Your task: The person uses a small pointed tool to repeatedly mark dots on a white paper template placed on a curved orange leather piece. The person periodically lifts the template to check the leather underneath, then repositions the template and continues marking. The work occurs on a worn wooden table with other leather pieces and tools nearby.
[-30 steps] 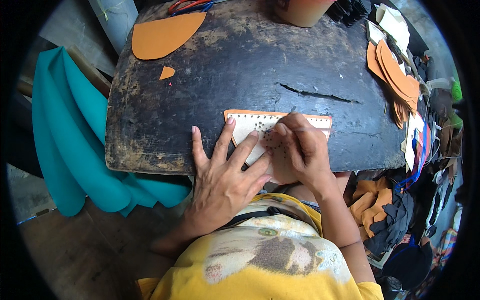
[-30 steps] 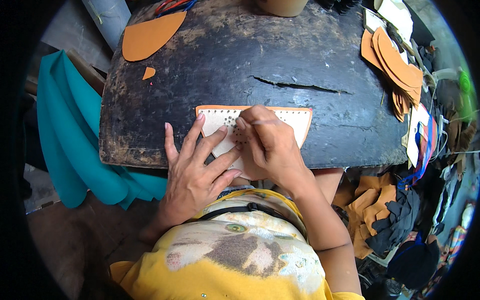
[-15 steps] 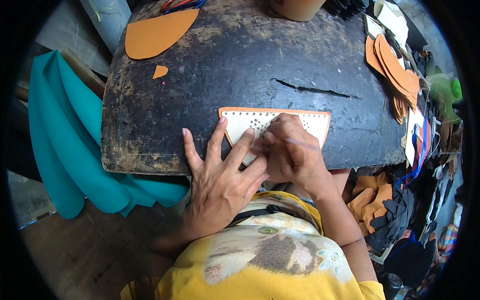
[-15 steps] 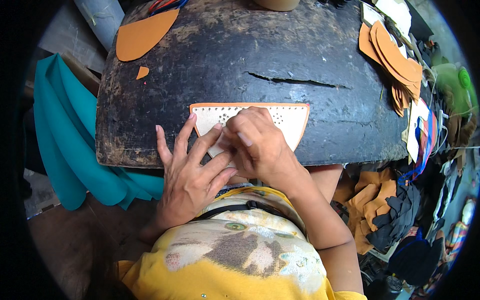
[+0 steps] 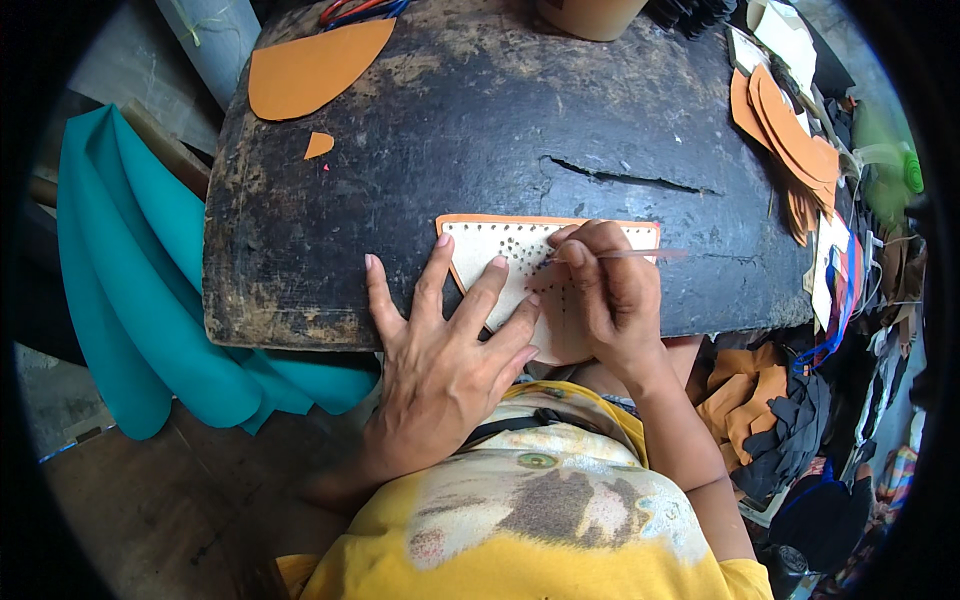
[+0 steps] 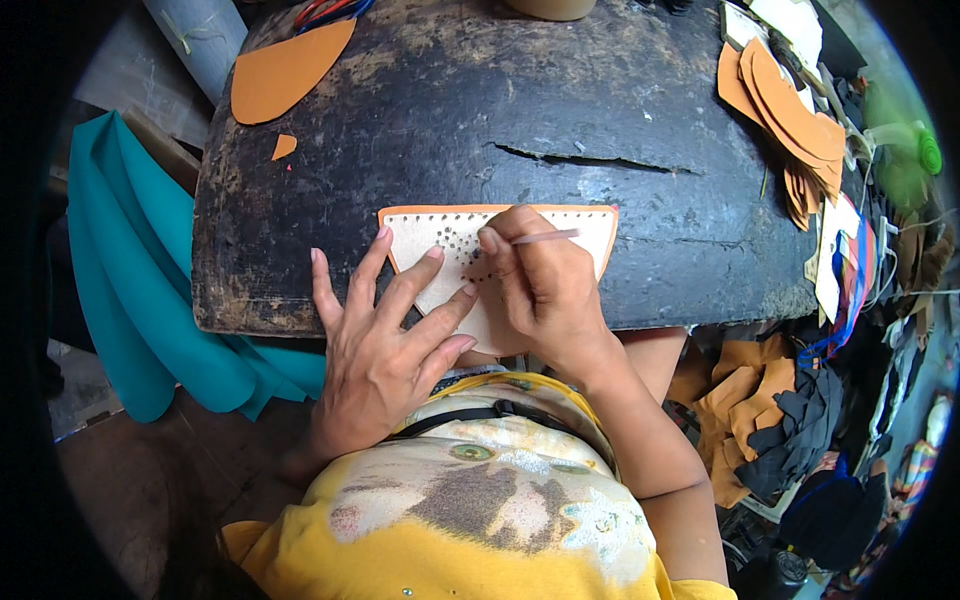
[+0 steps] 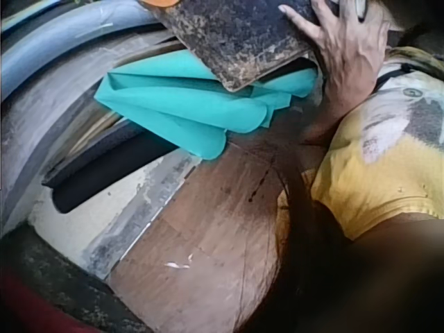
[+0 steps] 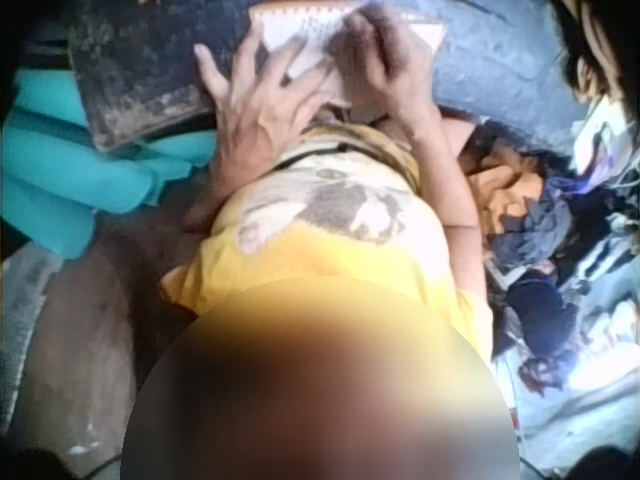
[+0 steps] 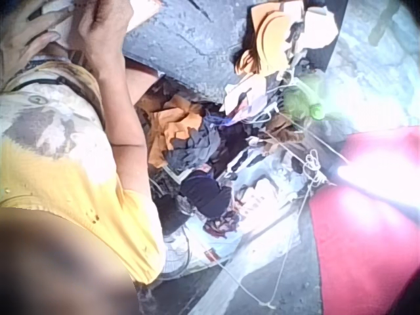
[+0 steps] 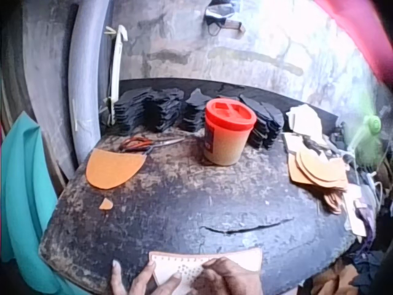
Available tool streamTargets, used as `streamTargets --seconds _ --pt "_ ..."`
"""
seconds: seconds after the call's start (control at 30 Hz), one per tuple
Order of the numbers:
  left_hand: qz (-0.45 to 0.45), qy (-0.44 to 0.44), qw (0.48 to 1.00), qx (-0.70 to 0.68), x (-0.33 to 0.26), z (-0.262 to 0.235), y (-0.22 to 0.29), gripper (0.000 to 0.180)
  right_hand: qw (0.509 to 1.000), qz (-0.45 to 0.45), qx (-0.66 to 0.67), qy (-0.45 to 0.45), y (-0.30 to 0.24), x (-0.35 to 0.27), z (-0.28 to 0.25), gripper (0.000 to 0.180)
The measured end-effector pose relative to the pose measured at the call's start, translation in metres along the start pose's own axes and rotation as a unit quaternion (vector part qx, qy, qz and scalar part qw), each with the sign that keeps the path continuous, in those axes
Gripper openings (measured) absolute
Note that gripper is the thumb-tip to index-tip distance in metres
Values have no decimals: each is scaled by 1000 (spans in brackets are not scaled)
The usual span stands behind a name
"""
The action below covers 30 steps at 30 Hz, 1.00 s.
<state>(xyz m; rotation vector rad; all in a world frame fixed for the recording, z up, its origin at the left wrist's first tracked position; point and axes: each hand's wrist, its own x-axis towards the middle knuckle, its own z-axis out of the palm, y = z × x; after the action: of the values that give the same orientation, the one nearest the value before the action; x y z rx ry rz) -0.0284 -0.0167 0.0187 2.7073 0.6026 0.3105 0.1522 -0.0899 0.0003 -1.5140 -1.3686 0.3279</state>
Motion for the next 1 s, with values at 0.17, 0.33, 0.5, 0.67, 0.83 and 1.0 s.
streamTargets --seconds 0.17,0.33,0.5,0.67,0.83,1.0 --pt "2 -1 1000 6 0 -1 0 40 999 -29 -37 14 -3 1 -1 9" --pt "1 -3 1000 4 0 -1 0 40 997 -28 -65 22 -4 -3 -1 14" --pt "0 -5 1000 -3 1 -1 0 40 999 -16 12 33 1 -5 -1 23" --pt "1 -11 1000 1 0 -2 0 38 997 -53 -57 -13 0 -4 -1 13" --pt "5 -4 1000 1 1 0 1 37 998 -52 4 -21 -1 -3 -3 13" --pt "8 -4 1000 8 -1 1 -1 38 998 -67 -2 -22 4 -6 -3 10"
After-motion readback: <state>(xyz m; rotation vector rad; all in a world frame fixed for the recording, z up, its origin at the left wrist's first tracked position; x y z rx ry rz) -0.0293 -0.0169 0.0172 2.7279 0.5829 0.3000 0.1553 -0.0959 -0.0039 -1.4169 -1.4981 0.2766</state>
